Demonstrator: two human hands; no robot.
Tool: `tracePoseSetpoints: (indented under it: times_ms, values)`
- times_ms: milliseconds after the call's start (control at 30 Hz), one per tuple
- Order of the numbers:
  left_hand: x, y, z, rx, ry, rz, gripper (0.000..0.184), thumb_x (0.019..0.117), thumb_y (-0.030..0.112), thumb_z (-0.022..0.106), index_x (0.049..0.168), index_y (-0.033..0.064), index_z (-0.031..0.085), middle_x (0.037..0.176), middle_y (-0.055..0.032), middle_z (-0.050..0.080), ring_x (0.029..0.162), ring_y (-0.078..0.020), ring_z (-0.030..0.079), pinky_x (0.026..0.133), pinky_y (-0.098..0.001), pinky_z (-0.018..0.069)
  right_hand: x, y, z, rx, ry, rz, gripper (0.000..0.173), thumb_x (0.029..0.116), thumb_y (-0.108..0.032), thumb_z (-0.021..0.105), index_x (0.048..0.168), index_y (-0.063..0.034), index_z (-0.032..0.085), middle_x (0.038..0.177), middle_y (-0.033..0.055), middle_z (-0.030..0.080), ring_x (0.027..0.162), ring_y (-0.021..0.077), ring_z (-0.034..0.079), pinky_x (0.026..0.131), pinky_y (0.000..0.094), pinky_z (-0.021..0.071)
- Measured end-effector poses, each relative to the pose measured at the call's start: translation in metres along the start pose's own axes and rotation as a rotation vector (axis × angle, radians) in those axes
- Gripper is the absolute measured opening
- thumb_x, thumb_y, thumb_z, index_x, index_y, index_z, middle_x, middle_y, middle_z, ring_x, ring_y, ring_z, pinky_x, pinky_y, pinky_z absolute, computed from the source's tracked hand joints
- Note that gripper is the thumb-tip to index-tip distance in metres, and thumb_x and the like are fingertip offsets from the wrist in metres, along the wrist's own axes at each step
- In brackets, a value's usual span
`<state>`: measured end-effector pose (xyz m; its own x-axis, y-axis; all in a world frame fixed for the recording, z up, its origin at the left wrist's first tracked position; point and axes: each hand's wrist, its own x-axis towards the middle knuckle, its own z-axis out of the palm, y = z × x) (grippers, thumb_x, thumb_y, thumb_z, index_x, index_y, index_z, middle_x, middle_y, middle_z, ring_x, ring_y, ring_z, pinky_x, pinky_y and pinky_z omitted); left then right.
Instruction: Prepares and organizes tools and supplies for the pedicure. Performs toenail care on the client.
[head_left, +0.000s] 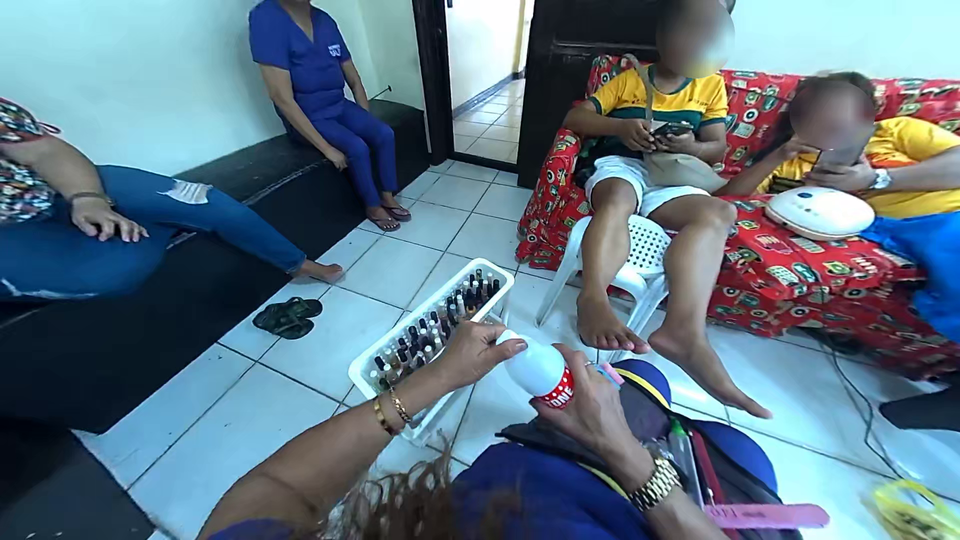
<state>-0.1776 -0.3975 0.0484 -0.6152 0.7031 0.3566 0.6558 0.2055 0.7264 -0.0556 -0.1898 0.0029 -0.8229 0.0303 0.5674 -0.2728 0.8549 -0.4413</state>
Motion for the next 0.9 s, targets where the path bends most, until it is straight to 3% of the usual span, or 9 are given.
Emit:
tracePoseSetpoints:
  times_ms: [133, 200, 267, 367, 433, 533, 600, 800, 900]
  values:
    - [-0.004, 0.012, -0.002, -0.220, -0.062, -0.309, 0.041, 0.1065, 0.037, 0.040, 0.077, 0.0110, 0.053, 0.067, 0.0103, 0.044, 0.060, 0.0014, 0.043, 0.060, -0.0199, 0.0386, -0.010, 0.010, -0.015, -0.009, -0.044, 0.106, 0.088, 0.0644, -0.045, 0.084, 0.131, 0.0068, 0.060, 0.111, 0.0243, 0.071, 0.089, 0.0399, 0.073, 0.070, 0.0590, 0.0580]
    - [-0.005, 0.013, -0.001, -0.264, -0.020, -0.255, 0.034, 0.0962, 0.031, 0.065, 0.108, -0.0002, 0.061, 0.084, 0.0001, 0.056, 0.074, -0.0058, 0.053, 0.074, -0.0264, 0.0474, -0.013, 0.008, -0.020, 0.009, -0.092, 0.123, 0.088, 0.0644, -0.044, 0.085, 0.132, 0.0063, 0.059, 0.113, 0.0243, 0.071, 0.090, 0.0403, 0.073, 0.071, 0.0598, 0.0578]
    - [-0.001, 0.013, 0.010, -0.288, -0.027, -0.140, 0.049, 0.0945, 0.027, 0.069, 0.128, -0.0053, 0.056, 0.088, -0.0007, 0.059, 0.078, -0.0042, 0.056, 0.078, -0.0245, 0.0499, -0.014, 0.001, -0.021, 0.023, -0.129, 0.148, 0.089, 0.0641, -0.045, 0.086, 0.132, 0.0059, 0.059, 0.112, 0.0238, 0.071, 0.090, 0.0402, 0.073, 0.072, 0.0600, 0.0575]
    - [0.005, 0.016, 0.027, -0.319, 0.126, -0.077, 0.029, 0.1011, 0.022, 0.059, 0.109, -0.0052, 0.062, 0.090, -0.0017, 0.061, 0.082, -0.0008, 0.057, 0.080, -0.0204, 0.0483, -0.012, -0.006, -0.023, -0.038, -0.108, 0.169, 0.089, 0.0634, -0.046, 0.084, 0.132, 0.0061, 0.059, 0.108, 0.0250, 0.071, 0.085, 0.0415, 0.073, 0.068, 0.0602, 0.0566]
    - [0.013, 0.016, 0.035, -0.519, 0.316, -0.190, 0.021, 0.1037, 0.016, 0.048, 0.092, 0.0016, 0.058, 0.077, 0.0039, 0.052, 0.069, 0.0005, 0.050, 0.067, -0.0184, 0.0435, -0.010, -0.008, -0.025, -0.114, -0.087, 0.141, 0.089, 0.0631, -0.047, 0.082, 0.131, 0.0064, 0.061, 0.105, 0.0262, 0.071, 0.080, 0.0422, 0.072, 0.062, 0.0593, 0.0555]
    - [0.023, 0.009, 0.034, -1.071, 0.429, -0.292, 0.045, 0.1077, 0.023, 0.017, 0.076, 0.0165, 0.049, 0.059, 0.0087, 0.048, 0.051, -0.0013, 0.046, 0.051, -0.0165, 0.0407, -0.009, -0.011, -0.028, -0.132, -0.143, 0.144, 0.089, 0.0626, -0.046, 0.083, 0.132, 0.0051, 0.061, 0.104, 0.0265, 0.070, 0.079, 0.0434, 0.072, 0.061, 0.0603, 0.0549]
    - [0.024, 0.004, 0.034, -1.246, 0.411, -0.233, 0.053, 0.1054, 0.028, 0.013, 0.070, 0.0180, 0.051, 0.061, 0.0062, 0.052, 0.053, -0.0038, 0.050, 0.051, -0.0177, 0.0426, -0.007, -0.012, -0.029, -0.141, -0.168, 0.133, 0.088, 0.0614, -0.045, 0.082, 0.130, 0.0047, 0.062, 0.103, 0.0263, 0.070, 0.077, 0.0434, 0.071, 0.060, 0.0601, 0.0546]
    - [0.023, -0.006, 0.047, -1.169, 0.304, 0.015, 0.047, 0.1000, 0.029, 0.028, 0.064, 0.0212, 0.058, 0.080, 0.0018, 0.068, 0.096, -0.0165, 0.067, 0.097, -0.0367, 0.0514, 0.011, -0.025, -0.037, -0.244, -0.265, 0.138, 0.085, 0.0615, -0.040, 0.086, 0.130, 0.0032, 0.062, 0.101, 0.0272, 0.069, 0.077, 0.0444, 0.070, 0.059, 0.0589, 0.0535]
    - [0.024, -0.006, 0.050, -1.069, 0.293, 0.018, 0.047, 0.0999, 0.028, 0.025, 0.068, 0.0173, 0.058, 0.098, -0.0040, 0.071, 0.111, -0.0200, 0.065, 0.101, -0.0383, 0.0493, 0.031, -0.039, -0.051, -0.341, -0.425, 0.174, 0.082, 0.0673, -0.038, 0.086, 0.134, 0.0014, 0.059, 0.106, 0.0277, 0.068, 0.082, 0.0447, 0.070, 0.064, 0.0582, 0.0532]
